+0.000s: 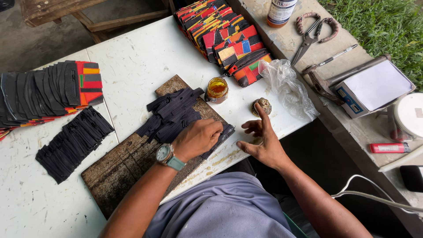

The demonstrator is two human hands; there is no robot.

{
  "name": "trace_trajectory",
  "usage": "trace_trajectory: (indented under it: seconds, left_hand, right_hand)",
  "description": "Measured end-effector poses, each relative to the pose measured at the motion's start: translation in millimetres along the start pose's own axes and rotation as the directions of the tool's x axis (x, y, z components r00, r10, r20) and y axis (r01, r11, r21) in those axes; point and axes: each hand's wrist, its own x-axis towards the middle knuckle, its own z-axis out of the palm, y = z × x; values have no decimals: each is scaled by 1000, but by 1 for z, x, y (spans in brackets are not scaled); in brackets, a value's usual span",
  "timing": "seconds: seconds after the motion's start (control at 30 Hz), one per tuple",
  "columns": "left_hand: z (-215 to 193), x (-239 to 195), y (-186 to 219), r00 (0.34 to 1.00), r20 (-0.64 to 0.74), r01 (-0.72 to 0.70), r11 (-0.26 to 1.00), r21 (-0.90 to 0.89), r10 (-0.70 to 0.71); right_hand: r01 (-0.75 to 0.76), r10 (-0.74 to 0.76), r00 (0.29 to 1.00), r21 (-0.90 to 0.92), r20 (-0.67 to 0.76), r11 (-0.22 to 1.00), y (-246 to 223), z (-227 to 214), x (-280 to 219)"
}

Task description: The person repeatedly applies a yellow substance from a small jar to black zipper tapes using a stone-like applicator. They pick up each zipper tape, rub the substance along its length, and place it back on the table. The process is repeated for multiple zipper tapes throughout the clip.

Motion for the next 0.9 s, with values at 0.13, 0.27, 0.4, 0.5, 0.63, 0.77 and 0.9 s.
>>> trace_trajectory:
  seconds: [0.13,0.27,0.4,0.5,0.63,0.77,0.9]
  left_hand:
    - [-3,-16,22,981,-185,24,986,-165,-55]
    - [-1,-22,41,933,-359,-8,994,-108,-32]
    - [-5,-27,41,870,-483,67,995,-77,-96]
    - [-10,-41,38,844,-350,347,912,-220,-406]
    - [-4,-58,43,782,-259,485,815,-317,-567]
    - [4,-64,45,759,-194,517,757,-399,-621]
    - [5,-65,39,761,-124,551,735,-394,-637]
  right_hand:
    - [60,-72,993,132,89,989,-2,15,2]
    - [-64,28,985,210,169,976,-13,35,4]
    - [-218,174,970,285,171,933,-18,36,2]
    - [-212,169,973,321,158,923,-14,23,7]
    - [-235,188,968,328,169,915,-2,11,19]
    - [-201,181,977,207,115,957,4,13,29]
    - [-174,174,985,-9,-1,985,1,12,36]
